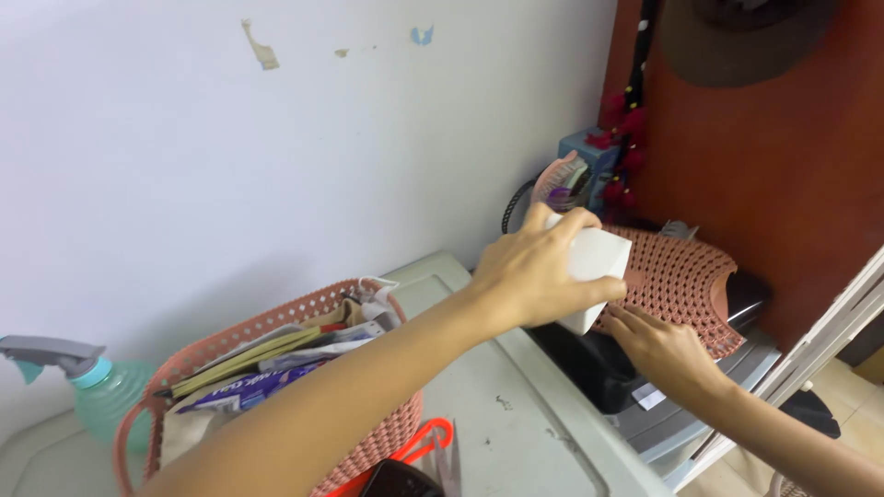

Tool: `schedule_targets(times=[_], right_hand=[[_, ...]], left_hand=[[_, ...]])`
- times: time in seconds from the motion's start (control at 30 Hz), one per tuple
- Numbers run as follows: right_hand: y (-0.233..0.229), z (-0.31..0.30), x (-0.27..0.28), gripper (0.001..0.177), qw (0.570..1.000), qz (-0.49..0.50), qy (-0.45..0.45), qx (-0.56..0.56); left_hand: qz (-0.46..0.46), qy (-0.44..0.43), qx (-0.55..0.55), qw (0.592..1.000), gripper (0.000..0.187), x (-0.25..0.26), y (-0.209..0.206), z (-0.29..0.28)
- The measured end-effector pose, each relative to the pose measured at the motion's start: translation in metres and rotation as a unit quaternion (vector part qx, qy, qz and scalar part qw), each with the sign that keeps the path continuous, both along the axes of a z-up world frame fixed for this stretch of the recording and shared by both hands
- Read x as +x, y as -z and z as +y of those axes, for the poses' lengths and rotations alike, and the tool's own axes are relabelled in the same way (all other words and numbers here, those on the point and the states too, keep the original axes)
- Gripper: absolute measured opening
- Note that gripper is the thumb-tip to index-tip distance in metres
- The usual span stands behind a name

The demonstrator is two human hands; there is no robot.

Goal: The person organizes a cluttered bedroom by sorting items from a basket and a vanity shelf. They place a pink handbag on the shelf, move a black handbag to the bed, discard receipts and trash into a bin, and empty a basket of miscellaneous items onto a cabinet before placing the empty basket on the floor.

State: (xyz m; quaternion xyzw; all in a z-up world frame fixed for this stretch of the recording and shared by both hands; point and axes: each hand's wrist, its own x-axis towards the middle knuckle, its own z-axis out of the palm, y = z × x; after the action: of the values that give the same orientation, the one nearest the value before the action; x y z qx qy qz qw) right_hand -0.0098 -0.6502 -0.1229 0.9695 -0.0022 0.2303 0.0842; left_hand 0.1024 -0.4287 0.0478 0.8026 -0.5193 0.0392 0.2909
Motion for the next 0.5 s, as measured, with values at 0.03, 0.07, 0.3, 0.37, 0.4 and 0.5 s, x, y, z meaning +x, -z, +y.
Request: schedule_targets(times=[0.03, 0.07, 0.3, 0.37, 0.4, 0.5], right_hand=[[-0.005, 0.001, 0.002, 0.051, 0.999, 0.018, 0.027, 0.023], [-0.011, 0.002, 0.003, 0.049, 0.997, 0.036, 0.055, 0.047], [-0.082, -0.023, -0.007, 0.033, 0.964, 0.094, 0.198, 0.15], [-0.098, -0.024, -0.013, 0.033, 0.962, 0.053, 0.203, 0.174], [-0.106, -0.024, -0.017, 0.034, 0.96, 0.047, 0.221, 0.168], [-0.128, -0.014, -0.018, 0.035, 0.958, 0.015, 0.243, 0.149]], left_hand=[[-0.002, -0.012, 0.007, 1.0, 0.083, 0.007, 0.008, -0.027], [-0.009, -0.019, 0.015, 1.0, 0.084, 0.015, 0.016, -0.052], [-0.039, -0.033, 0.149, 0.987, 0.1, 0.058, 0.088, -0.175], [-0.007, -0.012, 0.208, 0.978, 0.115, 0.064, 0.102, -0.19], [0.011, -0.002, 0.237, 0.972, 0.122, 0.063, 0.106, -0.196], [0.011, -0.01, 0.213, 0.977, 0.128, 0.074, 0.092, -0.192]])
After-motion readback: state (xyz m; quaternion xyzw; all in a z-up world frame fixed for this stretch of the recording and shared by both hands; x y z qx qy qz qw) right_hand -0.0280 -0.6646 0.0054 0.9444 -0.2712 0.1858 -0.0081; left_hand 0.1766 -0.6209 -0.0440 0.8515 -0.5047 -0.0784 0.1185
